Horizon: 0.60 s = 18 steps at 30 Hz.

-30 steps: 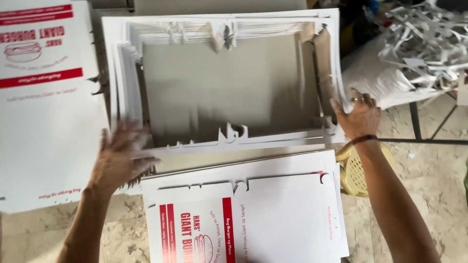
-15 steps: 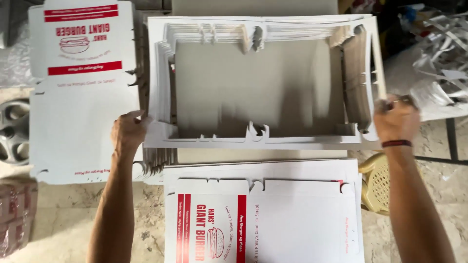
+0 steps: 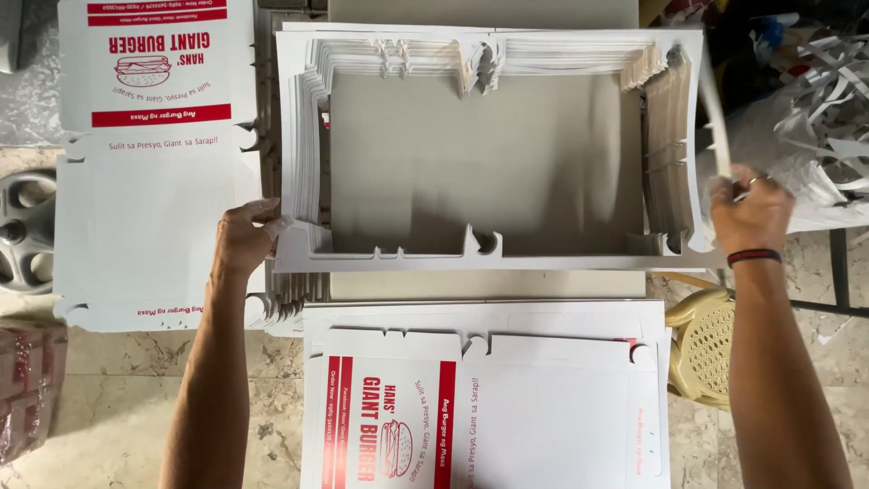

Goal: The person is stripping the excess waste cardboard from pre-cut burger box templates and stacking the finished templates for further processing.

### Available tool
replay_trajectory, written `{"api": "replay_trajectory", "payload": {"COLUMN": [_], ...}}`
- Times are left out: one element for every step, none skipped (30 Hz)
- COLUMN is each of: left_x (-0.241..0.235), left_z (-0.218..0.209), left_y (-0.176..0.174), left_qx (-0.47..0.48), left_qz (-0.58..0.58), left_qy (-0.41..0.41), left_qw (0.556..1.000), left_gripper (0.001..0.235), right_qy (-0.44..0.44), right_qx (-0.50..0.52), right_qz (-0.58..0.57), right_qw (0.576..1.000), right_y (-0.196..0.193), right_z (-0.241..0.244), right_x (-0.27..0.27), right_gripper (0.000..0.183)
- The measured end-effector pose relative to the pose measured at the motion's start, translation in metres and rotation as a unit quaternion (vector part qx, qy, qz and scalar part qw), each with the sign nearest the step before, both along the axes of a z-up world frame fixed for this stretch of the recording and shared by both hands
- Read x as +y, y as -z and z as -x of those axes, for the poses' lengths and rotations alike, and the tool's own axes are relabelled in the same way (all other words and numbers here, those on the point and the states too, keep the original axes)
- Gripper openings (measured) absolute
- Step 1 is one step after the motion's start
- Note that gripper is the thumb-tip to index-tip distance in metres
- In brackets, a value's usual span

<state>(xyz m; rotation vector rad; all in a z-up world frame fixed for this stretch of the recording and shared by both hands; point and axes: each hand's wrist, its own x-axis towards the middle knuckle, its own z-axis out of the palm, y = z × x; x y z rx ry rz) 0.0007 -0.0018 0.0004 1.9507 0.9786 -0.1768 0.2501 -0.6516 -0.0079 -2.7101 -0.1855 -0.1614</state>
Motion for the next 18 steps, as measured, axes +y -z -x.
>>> {"api": "replay_trajectory", "payload": {"left_x": [-0.001, -0.001, -0.001, 0.001, 0.002, 0.0, -0.003, -0.005, -0.003, 0.0, 0.006, 0.004, 0.003, 0.001, 0.0, -0.002, -0.005, 0.0], "left_z": [0.0, 0.001, 0.002, 0.004, 0.004, 0.006, 0.005, 0.004, 0.004, 0.005, 0.008, 0.01, 0.009, 0.007, 0.006, 0.005, 0.001, 0.003], "left_y": [-0.002, -0.004, -0.001, 0.002, 0.005, -0.006, -0.015, -0.025, -0.023, -0.021, -0.021, -0.025, -0.028, -0.03, -0.035, -0.039, -0.042, -0.035], "left_qx": [-0.001, -0.002, 0.003, -0.013, -0.031, -0.027, -0.022, -0.017, -0.016, -0.022, -0.03, -0.03, -0.029, -0.027, -0.026, -0.025, -0.023, -0.023], "left_qz": [-0.009, -0.018, -0.019, -0.048, -0.077, -0.078, -0.038, 0.002, 0.001, 0.042, 0.079, 0.072, 0.074, 0.076, 0.074, 0.091, 0.109, 0.11], "left_qy": [0.006, 0.011, 0.01, 0.027, 0.044, 0.042, 0.021, 0.0, -0.004, -0.025, -0.05, -0.058, -0.048, -0.038, -0.042, -0.05, -0.055, -0.055], "left_qw": [1.0, 1.0, 1.0, 0.998, 0.996, 0.996, 0.999, 1.0, 1.0, 0.999, 0.995, 0.995, 0.996, 0.996, 0.996, 0.994, 0.992, 0.992], "left_gripper": [0.044, 0.046, 0.046, 0.036, 0.026, 0.026, 0.039, 0.053, 0.053, 0.06, 0.068, 0.068, 0.065, 0.063, 0.063, 0.061, 0.059, 0.059], "right_qy": [0.02, 0.04, 0.038, 0.033, 0.027, 0.025, 0.03, 0.035, 0.031, 0.006, -0.025, -0.033, -0.019, -0.006, -0.01, -0.032, -0.051, -0.051], "right_qx": [0.025, 0.05, 0.054, 0.031, 0.006, 0.01, 0.016, 0.022, 0.024, -0.02, -0.064, -0.064, -0.032, 0.0, 0.001, -0.038, -0.076, -0.075], "right_qz": [0.025, 0.051, 0.05, 0.029, 0.007, 0.006, -0.001, -0.008, -0.009, 0.009, 0.022, 0.015, 0.021, 0.027, 0.026, 0.06, 0.095, 0.096], "right_qw": [0.999, 0.997, 0.997, 0.999, 1.0, 1.0, 0.999, 0.999, 0.999, 1.0, 0.997, 0.997, 0.999, 1.0, 1.0, 0.997, 0.991, 0.991], "right_y": [0.013, 0.027, 0.033, 0.038, 0.043, 0.042, 0.038, 0.035, 0.047, 0.06, 0.076, 0.074, 0.071, 0.069, 0.073, 0.078, 0.08, 0.085], "right_z": [-0.004, -0.008, -0.007, -0.006, -0.007, -0.002, -0.001, 0.0, -0.004, -0.007, -0.015, -0.012, -0.009, -0.007, -0.005, -0.004, 0.0, -0.002], "right_x": [-0.005, -0.01, -0.013, -0.016, -0.019, -0.017, -0.015, -0.013, -0.028, -0.042, -0.049, -0.045, -0.042, -0.041, -0.037, -0.034, -0.036, -0.034], "right_gripper": [0.023, 0.03, 0.03, 0.028, 0.027, 0.027, 0.027, 0.027, 0.027, 0.026, 0.026, 0.026, 0.028, 0.03, 0.03, 0.027, 0.024, 0.024]}}
